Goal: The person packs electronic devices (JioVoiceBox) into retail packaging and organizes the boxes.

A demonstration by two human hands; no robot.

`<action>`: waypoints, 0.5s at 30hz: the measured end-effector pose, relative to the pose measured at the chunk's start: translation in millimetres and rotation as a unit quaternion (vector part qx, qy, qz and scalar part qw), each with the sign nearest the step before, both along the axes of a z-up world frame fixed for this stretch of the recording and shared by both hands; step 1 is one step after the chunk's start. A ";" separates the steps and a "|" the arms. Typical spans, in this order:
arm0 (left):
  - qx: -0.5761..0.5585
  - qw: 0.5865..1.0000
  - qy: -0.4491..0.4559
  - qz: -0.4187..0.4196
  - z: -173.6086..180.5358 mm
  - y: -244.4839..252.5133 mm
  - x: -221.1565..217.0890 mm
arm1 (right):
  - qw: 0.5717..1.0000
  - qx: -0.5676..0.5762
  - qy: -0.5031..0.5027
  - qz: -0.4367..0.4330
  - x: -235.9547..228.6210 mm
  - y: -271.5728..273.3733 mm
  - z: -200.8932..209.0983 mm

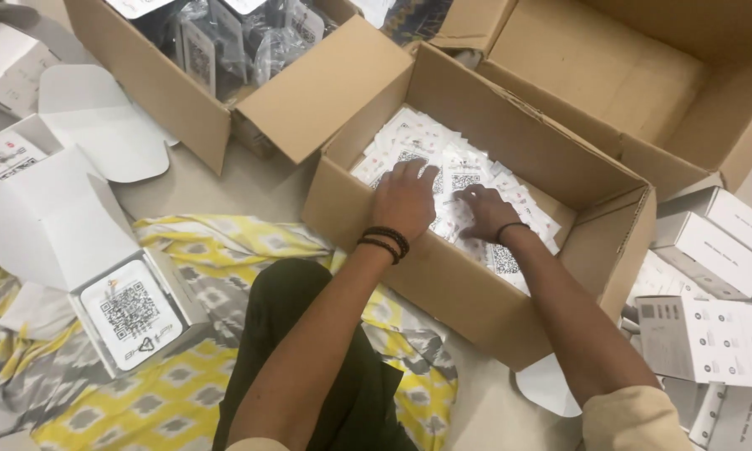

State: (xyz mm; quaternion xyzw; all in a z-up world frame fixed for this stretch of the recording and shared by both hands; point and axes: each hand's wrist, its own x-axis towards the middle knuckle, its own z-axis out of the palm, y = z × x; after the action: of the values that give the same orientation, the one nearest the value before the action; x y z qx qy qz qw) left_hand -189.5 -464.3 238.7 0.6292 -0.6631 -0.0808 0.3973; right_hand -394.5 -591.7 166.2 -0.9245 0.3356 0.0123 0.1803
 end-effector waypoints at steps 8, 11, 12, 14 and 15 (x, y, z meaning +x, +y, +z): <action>0.067 0.988 -0.109 0.085 -11.6 8.2 -1.5 | 0.984 0.012 0.173 -0.034 25.7 22.1 9.4; 0.070 0.986 -0.128 0.076 -9.8 11.2 -1.2 | 0.994 -0.061 0.087 -0.013 39.2 34.8 2.8; 0.071 0.986 -0.129 0.077 -7.2 12.7 -1.3 | 0.994 -0.060 0.086 -0.013 46.7 40.8 13.4; 0.109 0.981 -0.142 0.075 -2.2 17.0 -0.2 | 0.988 0.016 0.124 -0.094 63.4 53.2 34.0; 0.109 0.981 -0.144 0.074 -1.0 17.9 0.1 | 0.988 0.017 0.122 -0.094 65.9 51.3 31.5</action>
State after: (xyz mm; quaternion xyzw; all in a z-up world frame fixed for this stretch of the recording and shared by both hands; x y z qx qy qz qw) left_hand -189.4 -446.4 237.7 0.7214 -0.6518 -0.0319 0.2317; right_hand -328.6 -540.4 197.7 -0.8774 0.4400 0.1139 0.1538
